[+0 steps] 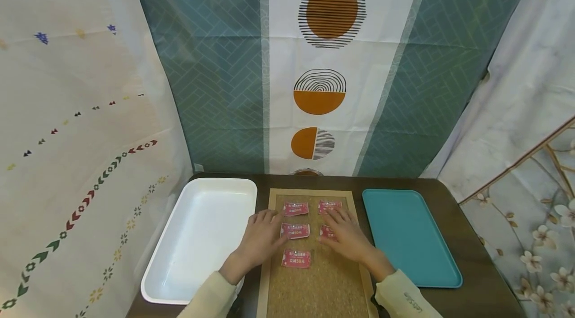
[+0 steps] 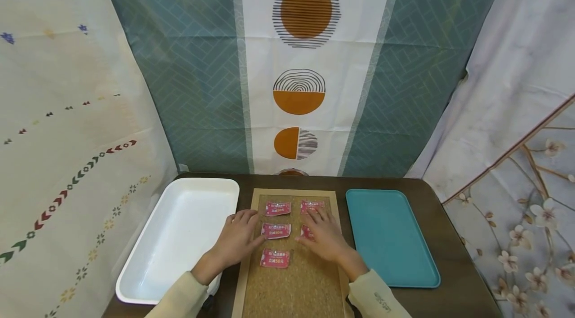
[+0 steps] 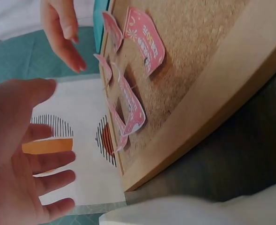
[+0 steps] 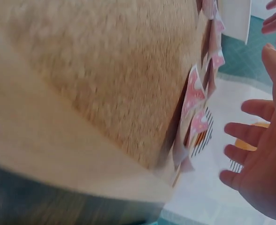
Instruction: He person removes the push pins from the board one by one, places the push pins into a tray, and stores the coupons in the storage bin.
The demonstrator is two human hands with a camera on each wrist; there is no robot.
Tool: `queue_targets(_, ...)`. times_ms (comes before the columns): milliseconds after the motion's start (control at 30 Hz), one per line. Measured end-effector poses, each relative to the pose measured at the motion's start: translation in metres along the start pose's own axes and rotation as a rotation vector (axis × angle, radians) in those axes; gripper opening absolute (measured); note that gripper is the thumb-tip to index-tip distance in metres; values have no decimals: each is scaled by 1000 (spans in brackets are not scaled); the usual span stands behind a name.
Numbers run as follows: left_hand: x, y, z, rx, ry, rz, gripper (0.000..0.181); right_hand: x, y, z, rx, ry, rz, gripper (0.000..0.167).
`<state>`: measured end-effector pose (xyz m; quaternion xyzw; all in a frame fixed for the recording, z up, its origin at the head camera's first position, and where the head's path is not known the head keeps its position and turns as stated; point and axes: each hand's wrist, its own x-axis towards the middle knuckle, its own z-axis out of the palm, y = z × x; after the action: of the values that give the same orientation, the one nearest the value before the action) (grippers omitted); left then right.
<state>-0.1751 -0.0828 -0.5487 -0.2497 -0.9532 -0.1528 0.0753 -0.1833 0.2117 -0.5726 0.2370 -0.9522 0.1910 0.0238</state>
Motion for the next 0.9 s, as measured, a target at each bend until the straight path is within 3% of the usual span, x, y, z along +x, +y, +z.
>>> queue_targets(233,-3,7,2,5,-90,13,52,8,-19,8,-3,-29,-39,64)
queue_targets(400,-5,12,5,62,-138,25,40,13,-31,16,-79,-34,-60,58)
queue_targets(567,-7,17,11,69,-185,47,27,14,-39,25,-125,-89,-50,50)
queue_targets(800,-9,18,17,151,-214,38,19,20,-49,36,-45,-144,-47,23)
queue_targets(900,-10,19,22,159,-211,48,15,21,-52,40,-8,-164,-29,19)
